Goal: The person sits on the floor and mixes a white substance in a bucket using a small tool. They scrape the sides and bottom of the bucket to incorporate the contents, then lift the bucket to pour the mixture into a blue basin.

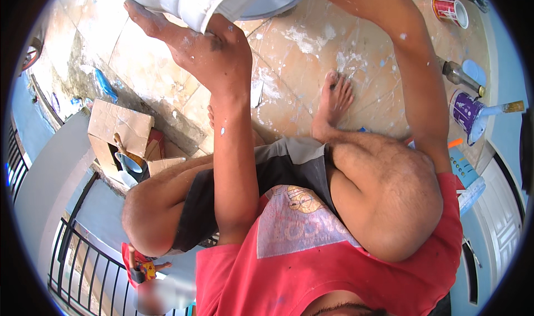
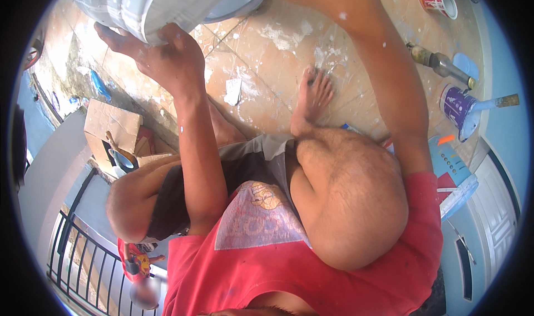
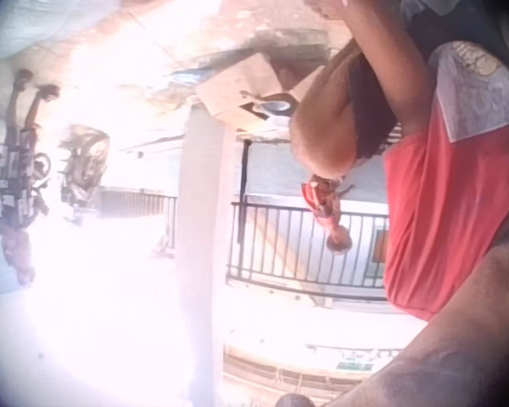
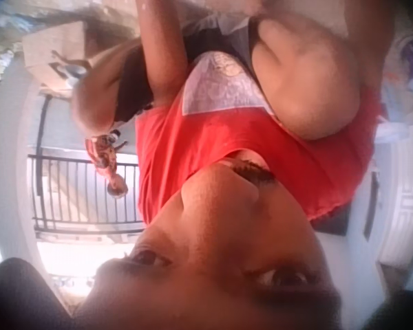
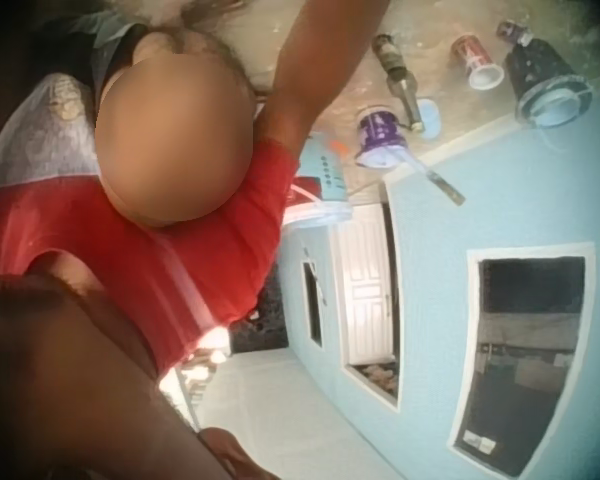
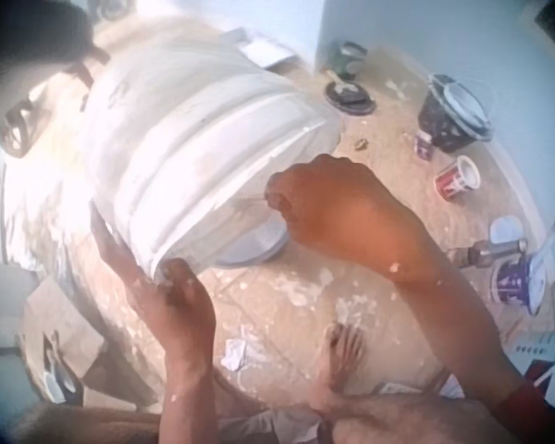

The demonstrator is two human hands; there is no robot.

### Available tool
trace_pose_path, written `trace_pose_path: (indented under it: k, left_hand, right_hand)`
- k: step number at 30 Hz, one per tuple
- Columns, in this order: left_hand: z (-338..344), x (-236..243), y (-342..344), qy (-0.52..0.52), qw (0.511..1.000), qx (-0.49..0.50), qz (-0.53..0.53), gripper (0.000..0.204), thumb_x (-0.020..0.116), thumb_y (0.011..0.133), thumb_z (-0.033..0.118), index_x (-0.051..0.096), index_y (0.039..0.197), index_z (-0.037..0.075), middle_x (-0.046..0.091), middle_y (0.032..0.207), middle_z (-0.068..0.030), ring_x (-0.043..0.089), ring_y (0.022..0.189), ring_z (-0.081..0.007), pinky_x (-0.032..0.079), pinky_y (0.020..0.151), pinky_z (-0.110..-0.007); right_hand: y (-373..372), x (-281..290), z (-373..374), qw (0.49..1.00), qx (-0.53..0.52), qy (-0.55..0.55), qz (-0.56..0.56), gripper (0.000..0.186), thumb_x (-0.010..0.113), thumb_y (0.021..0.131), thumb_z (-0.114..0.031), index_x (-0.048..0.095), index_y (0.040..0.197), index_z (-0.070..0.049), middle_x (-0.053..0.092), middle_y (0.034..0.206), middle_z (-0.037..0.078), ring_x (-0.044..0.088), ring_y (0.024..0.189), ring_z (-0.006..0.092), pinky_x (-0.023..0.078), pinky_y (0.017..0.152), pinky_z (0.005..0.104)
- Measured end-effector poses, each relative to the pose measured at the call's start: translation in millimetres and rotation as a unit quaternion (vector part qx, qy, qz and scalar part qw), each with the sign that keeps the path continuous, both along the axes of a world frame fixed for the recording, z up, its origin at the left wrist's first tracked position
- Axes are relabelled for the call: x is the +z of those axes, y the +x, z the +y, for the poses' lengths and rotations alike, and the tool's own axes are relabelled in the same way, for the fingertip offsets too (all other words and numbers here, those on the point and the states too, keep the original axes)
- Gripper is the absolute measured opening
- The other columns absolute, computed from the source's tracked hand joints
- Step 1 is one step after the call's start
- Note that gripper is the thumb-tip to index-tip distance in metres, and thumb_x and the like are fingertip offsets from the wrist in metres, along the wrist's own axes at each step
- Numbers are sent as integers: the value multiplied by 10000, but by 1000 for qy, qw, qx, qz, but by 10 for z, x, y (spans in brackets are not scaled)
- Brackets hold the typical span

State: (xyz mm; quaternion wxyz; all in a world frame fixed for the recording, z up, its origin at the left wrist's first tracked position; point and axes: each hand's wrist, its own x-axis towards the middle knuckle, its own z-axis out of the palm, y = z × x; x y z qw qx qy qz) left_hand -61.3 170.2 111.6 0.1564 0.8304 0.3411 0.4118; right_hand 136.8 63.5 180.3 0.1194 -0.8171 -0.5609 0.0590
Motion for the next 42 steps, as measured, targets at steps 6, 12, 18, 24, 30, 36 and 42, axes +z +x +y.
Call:
trace_pose_path:
  k: [6, 12, 18, 24, 30, 36, 42]
  left_hand:
    - [-11, -358, -158, -200, 979, -28, 5, 679, 559, 931, 3, 283, 1542, -100, 567, 1415, -347, 747, 1013, -425, 600, 887, -419]
    - [-208, -132, 51, -310, 943, 26, -120, 349, 597, 948, 39, 616, 1239, -154, 715, 1168, -244, 743, 1024, -290, 668, 831, -391]
    - [-208, -184, 34, -227, 971, 60, -52, 445, 603, 918, 115, 570, 1293, -123, 718, 1108, -274, 734, 974, -380, 561, 858, -430]
    - [-184, -229, 17, -180, 983, 30, -18, 742, 555, 928, 27, 226, 1545, -220, 710, 738, -208, 715, 596, -263, 534, 574, -351]
    - [-177, -226, 35, -178, 983, 44, -29, 345, 587, 938, 100, 669, 1225, -72, 627, 1383, -288, 778, 877, -370, 607, 781, -418]
    - [-147, -229, 42, -95, 995, 20, -28, 324, 585, 938, 98, 683, 1202, -64, 620, 1393, -282, 776, 864, -382, 610, 731, -425]
    - [-202, -157, 35, -232, 970, 39, -58, 397, 573, 929, 89, 597, 1275, -103, 731, 1081, -254, 763, 844, -365, 594, 739, -406]
  right_hand:
    - [108, -205, 160, 998, -55, 12, -29, 185, 626, 943, -143, 764, 972, -24, 749, 886, 209, 745, 871, 389, 582, 797, 489]
    - [144, -318, 570, 998, -19, 16, -66, 178, 638, 929, -143, 765, 960, -22, 750, 878, 205, 748, 862, 380, 583, 792, 481]
    - [77, -286, 533, 996, 25, 19, -83, 174, 642, 922, -145, 764, 945, -23, 750, 874, 201, 748, 856, 376, 585, 788, 477]
    - [-27, -221, 357, 994, 59, 9, -89, 170, 646, 915, -147, 763, 929, -25, 750, 870, 197, 749, 850, 371, 586, 784, 473]
    - [-101, -45, 79, 993, 75, -19, -85, 166, 651, 909, -150, 762, 914, -26, 750, 867, 194, 750, 844, 367, 588, 780, 469]
    - [-63, 3, 63, 995, 44, -19, -83, 163, 655, 902, -152, 761, 899, -28, 750, 863, 190, 750, 838, 363, 589, 776, 465]
    - [-17, -161, 335, 997, 17, 24, -76, 161, 660, 895, -154, 760, 884, -29, 750, 859, 186, 751, 832, 358, 590, 772, 461]
